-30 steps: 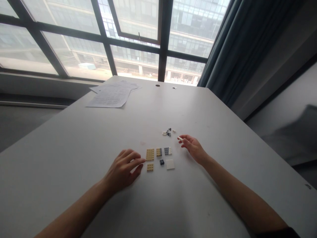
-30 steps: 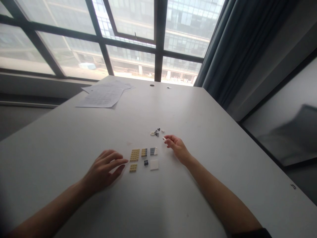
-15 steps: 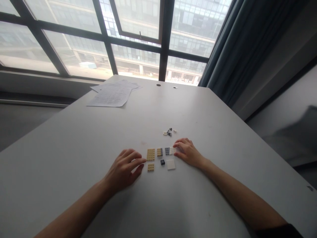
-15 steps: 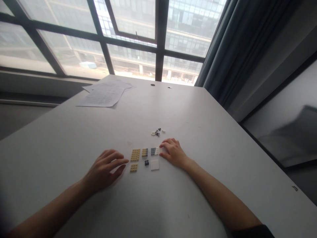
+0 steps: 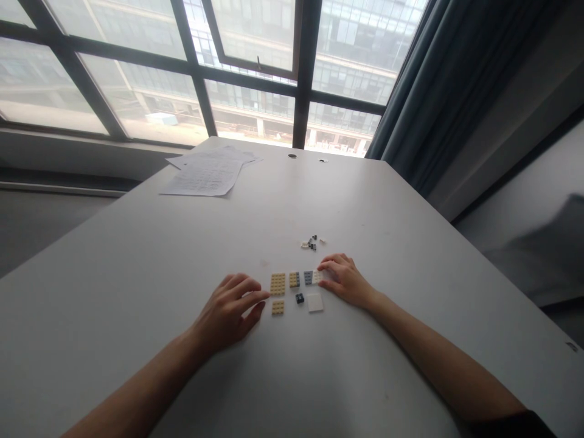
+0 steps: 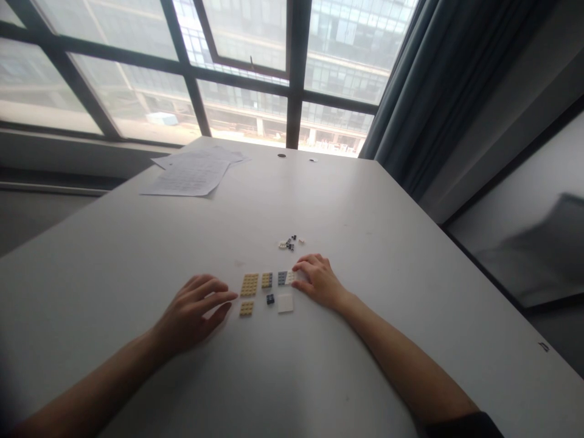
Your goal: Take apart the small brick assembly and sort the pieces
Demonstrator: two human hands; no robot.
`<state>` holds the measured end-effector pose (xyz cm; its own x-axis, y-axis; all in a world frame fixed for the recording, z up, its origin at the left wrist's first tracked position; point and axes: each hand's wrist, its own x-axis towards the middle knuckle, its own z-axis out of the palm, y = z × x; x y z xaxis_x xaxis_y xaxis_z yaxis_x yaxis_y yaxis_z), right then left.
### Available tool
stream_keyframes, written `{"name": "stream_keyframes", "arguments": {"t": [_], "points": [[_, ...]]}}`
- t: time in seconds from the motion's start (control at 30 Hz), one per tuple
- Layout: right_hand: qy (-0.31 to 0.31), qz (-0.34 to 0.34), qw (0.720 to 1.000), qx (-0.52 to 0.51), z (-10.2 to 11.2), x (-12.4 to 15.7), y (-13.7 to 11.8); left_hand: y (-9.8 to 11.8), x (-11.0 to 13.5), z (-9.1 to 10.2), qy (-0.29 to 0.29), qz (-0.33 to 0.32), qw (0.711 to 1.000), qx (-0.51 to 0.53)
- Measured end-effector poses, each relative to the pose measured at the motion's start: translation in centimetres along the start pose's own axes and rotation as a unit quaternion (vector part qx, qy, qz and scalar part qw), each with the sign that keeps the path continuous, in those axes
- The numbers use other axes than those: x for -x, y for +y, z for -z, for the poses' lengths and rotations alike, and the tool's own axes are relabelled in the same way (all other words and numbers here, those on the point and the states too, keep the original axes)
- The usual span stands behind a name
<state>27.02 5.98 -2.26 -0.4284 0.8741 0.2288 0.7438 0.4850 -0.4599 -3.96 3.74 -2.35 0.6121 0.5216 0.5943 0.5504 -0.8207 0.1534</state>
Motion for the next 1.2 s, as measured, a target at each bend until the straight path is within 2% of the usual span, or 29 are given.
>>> {"name": "stream_keyframes", "arguments": {"t": [0.27,0.43,0.67,0.87,0.97,1.2], "points": [[0.006,-0.001,1.0,-0.003,-0.1,0.1,-0.1,-0.1,0.2,-0.2,-0.002,-0.003,1.0,0.015],[0.032,-0.019,0.999,-0.014,0.1,-0.5,0.8,0.0,0.0,0.0,0.0,-0.006,1.0,0.015],[0.08,-0.061,0.995,0.01,0.6,-3.6,2.9,0.1,-0.1,0.1,0.005,-0.005,1.0,0.018],[0.102,-0.141,0.984,0.039,-0.2,-6.5,3.8,0.0,-0.1,0.0,0.006,0.002,1.0,0.02],[0.113,-0.16,0.98,0.041,-0.6,-7.3,3.9,0.0,0.0,0.0,0.004,0.004,1.0,0.025],[0.114,-0.123,0.985,0.031,-0.7,-7.0,3.5,0.1,0.0,0.0,0.01,0.003,1.0,0.029]]}}
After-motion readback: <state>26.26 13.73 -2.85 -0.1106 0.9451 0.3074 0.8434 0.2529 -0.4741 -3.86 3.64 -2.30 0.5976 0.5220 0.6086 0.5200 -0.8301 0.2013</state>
